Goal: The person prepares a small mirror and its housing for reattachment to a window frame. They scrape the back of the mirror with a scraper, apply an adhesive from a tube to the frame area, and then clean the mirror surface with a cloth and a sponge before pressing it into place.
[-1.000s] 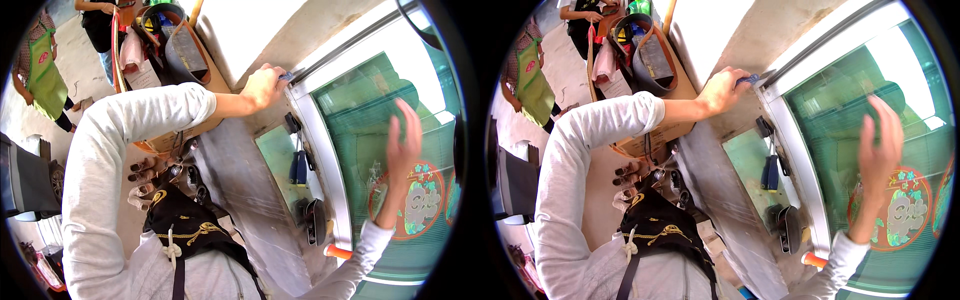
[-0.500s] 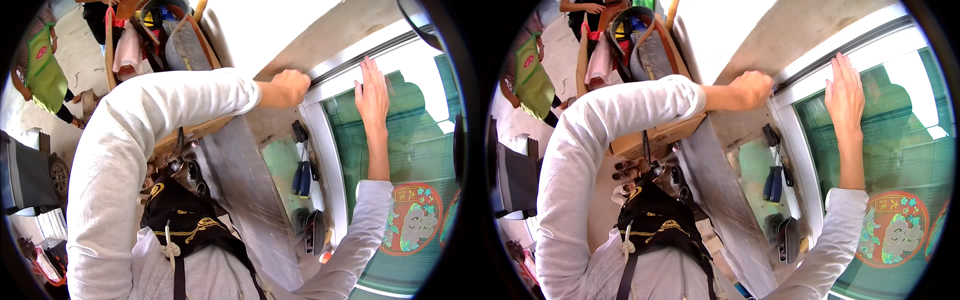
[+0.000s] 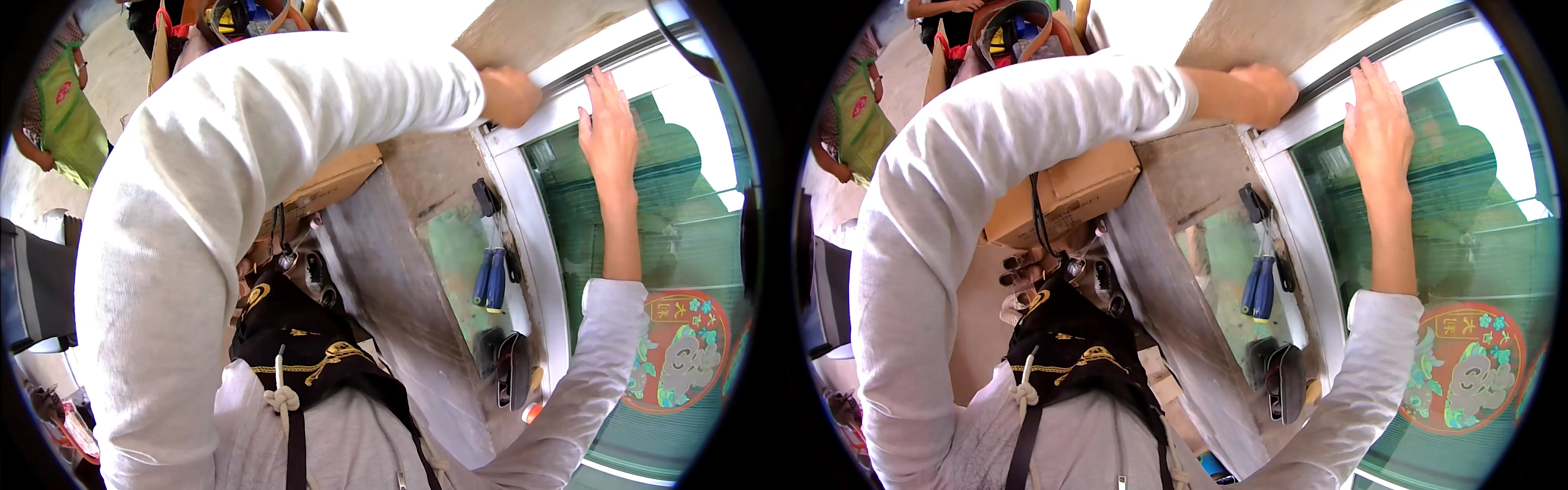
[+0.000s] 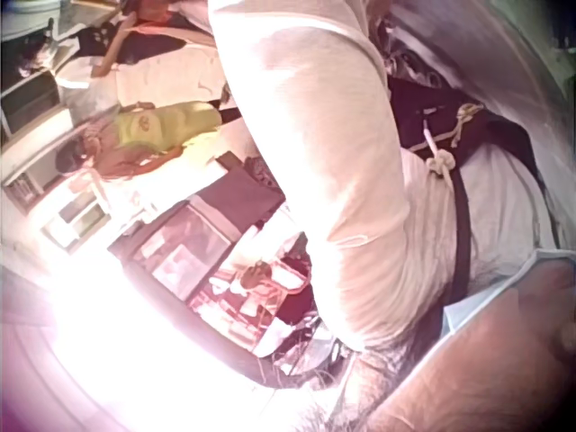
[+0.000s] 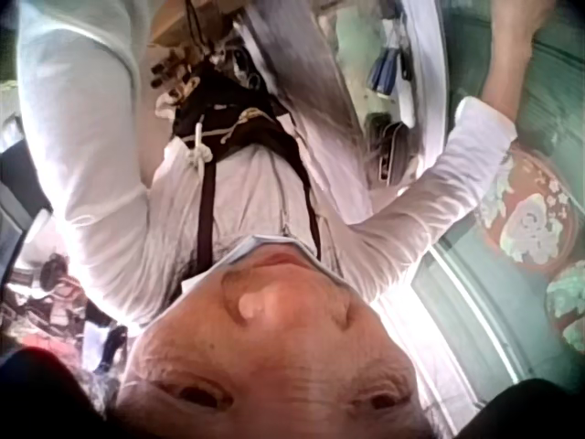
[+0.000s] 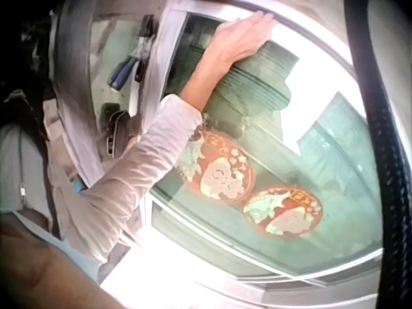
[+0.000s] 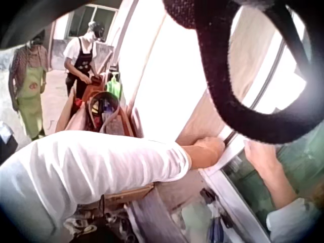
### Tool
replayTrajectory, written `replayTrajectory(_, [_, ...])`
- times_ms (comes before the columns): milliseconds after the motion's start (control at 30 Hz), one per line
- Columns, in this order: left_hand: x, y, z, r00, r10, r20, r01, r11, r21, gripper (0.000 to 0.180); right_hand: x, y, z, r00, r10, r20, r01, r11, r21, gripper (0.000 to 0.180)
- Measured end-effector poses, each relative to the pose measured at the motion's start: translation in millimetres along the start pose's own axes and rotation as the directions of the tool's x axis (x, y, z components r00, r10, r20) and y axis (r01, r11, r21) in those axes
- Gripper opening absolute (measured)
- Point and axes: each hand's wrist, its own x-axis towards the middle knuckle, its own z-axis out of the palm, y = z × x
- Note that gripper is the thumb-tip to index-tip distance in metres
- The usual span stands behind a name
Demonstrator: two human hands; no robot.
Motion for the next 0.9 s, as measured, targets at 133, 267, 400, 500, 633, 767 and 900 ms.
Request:
replayTrajectory(133, [-37.4, 1.9, -9.1, 0.928, 0.373, 0.009, -0.352, 0.867, 0.353, 0.022, 1.2, -1.0, -2.4, 1.000, -0.007, 0.006, 0.007, 1.000, 0.023, 0.045])
replayTrajectory(267, [-54.5, 18.6, -40.6, 0.931, 0.363, 0.026, -0.335, 0.827, 0.451, 0.018, 6.5, 0.7, -2.0, 1.000, -0.011, 0.011, 0.010, 0.998, 0.062, 0.048])
replayTrajectory(400, [-96.6, 28.1, -69.7, 0.937, 0.340, 0.081, -0.344, 0.853, 0.392, 0.017, 2.8, 1.5, -3.0, 1.000, 0.010, 0.029, -0.013, 0.995, 0.095, 0.046])
replayTrajectory(500, [-97.8, 17.2, -52.3, 0.959, 0.285, 0.005, -0.269, 0.901, 0.341, 0.014, -2.0, 7.2, 5.1, 1.000, 0.015, 0.018, -0.018, 0.990, 0.136, 0.047])
replayTrajectory(633, [-101.6, 3.6, -37.3, 0.987, 0.152, 0.045, -0.157, 0.899, 0.409, 0.015, 1.4, 5.1, 7.7, 0.999, 0.027, -0.017, -0.024, 0.986, 0.165, 0.043])
replayTrajectory(767, [-93.1, -9.1, -24.7, 0.992, 0.124, 0.000, -0.112, 0.895, 0.431, 0.014, 3.2, 2.3, 11.7, 0.989, 0.025, -0.145, 0.002, 0.984, 0.179, 0.031])
replayTrajectory(900, [-80.2, -3.6, -25.7, 0.987, 0.157, 0.023, -0.148, 0.860, 0.488, 0.013, 2.8, 5.4, 14.3, 0.986, 0.034, -0.164, -0.005, 0.985, 0.170, 0.027])
